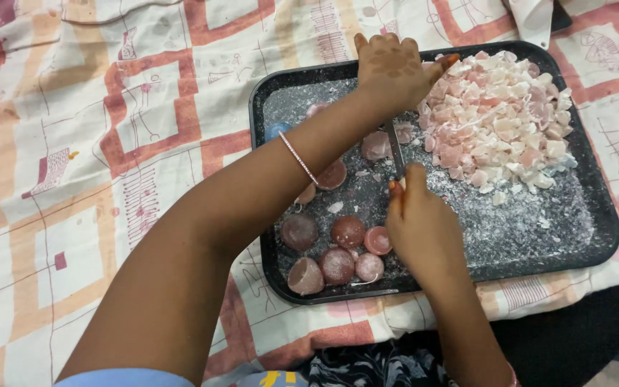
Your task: Cutting and chopping small colored wax melts on a tray using a knife.
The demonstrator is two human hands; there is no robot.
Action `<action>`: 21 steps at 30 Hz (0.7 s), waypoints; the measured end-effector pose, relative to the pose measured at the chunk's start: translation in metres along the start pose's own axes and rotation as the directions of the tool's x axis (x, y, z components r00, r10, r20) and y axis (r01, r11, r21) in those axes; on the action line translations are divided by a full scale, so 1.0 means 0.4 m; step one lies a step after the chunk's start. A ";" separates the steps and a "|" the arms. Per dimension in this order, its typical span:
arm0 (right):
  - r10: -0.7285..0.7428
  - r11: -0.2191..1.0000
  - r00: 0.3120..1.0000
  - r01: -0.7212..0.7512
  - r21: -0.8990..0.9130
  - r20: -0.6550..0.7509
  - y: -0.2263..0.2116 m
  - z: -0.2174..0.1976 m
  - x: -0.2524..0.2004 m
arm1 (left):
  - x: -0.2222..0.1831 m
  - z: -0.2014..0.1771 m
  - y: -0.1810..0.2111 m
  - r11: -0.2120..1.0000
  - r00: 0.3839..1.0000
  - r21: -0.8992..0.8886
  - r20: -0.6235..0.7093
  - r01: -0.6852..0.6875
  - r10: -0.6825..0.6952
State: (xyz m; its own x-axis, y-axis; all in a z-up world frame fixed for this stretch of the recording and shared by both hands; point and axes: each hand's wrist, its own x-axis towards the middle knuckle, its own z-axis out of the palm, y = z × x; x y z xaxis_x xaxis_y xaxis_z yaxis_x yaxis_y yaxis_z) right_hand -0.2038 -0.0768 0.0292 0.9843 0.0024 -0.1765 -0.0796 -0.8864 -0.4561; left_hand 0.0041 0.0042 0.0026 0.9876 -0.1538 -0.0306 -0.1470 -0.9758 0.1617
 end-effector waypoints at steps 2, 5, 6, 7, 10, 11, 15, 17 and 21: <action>-0.021 1.000 1.000 0.022 0.015 -0.015 0.002 0.007 0.012 | 0.002 0.017 -0.008 1.000 1.000 -0.003 0.001 0.004 -0.004; -0.042 0.999 0.999 0.043 0.029 -0.029 -0.008 0.013 0.025 | 0.010 0.028 -0.023 1.000 1.000 -0.010 -0.010 0.014 -0.015; -0.039 0.999 0.999 0.040 0.027 -0.031 -0.012 0.016 0.025 | 0.009 0.032 -0.026 1.000 1.000 -0.015 -0.026 0.017 -0.017; -0.036 0.999 0.999 0.036 0.028 -0.026 -0.018 0.012 0.023 | 0.001 0.019 -0.026 1.000 1.000 -0.016 -0.020 0.017 -0.017; -0.026 1.000 0.999 0.026 0.000 -0.027 -0.024 0.003 0.019 | -0.012 0.001 -0.021 1.000 1.000 -0.009 0.001 0.003 -0.003; -0.046 0.999 0.999 0.046 0.002 -0.019 -0.022 0.003 0.022 | -0.006 0.008 -0.021 1.000 1.000 -0.004 0.005 -0.001 0.002; -0.092 0.996 0.994 0.092 -0.003 0.055 -0.010 0.001 0.033 | -0.018 -0.002 -0.016 1.000 0.999 -0.030 0.037 0.007 -0.006; -0.088 0.996 0.993 0.090 -0.019 0.083 -0.006 0.004 0.038 | -0.011 0.026 -0.026 0.999 1.000 -0.036 0.024 0.002 -0.001; -0.088 0.994 0.986 0.096 -0.049 0.143 -0.003 -0.005 0.052 | -0.003 0.059 -0.036 0.999 0.998 -0.043 -0.068 -0.019 0.016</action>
State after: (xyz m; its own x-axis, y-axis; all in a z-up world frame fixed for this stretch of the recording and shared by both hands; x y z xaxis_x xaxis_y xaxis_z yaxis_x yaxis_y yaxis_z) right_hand -0.1830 -0.0767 0.0278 0.9548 0.1463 -0.2586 0.0228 -0.9038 -0.4273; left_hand 0.0038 0.0147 -0.0228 0.9865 -0.1586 0.0395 -0.1634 -0.9652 0.2040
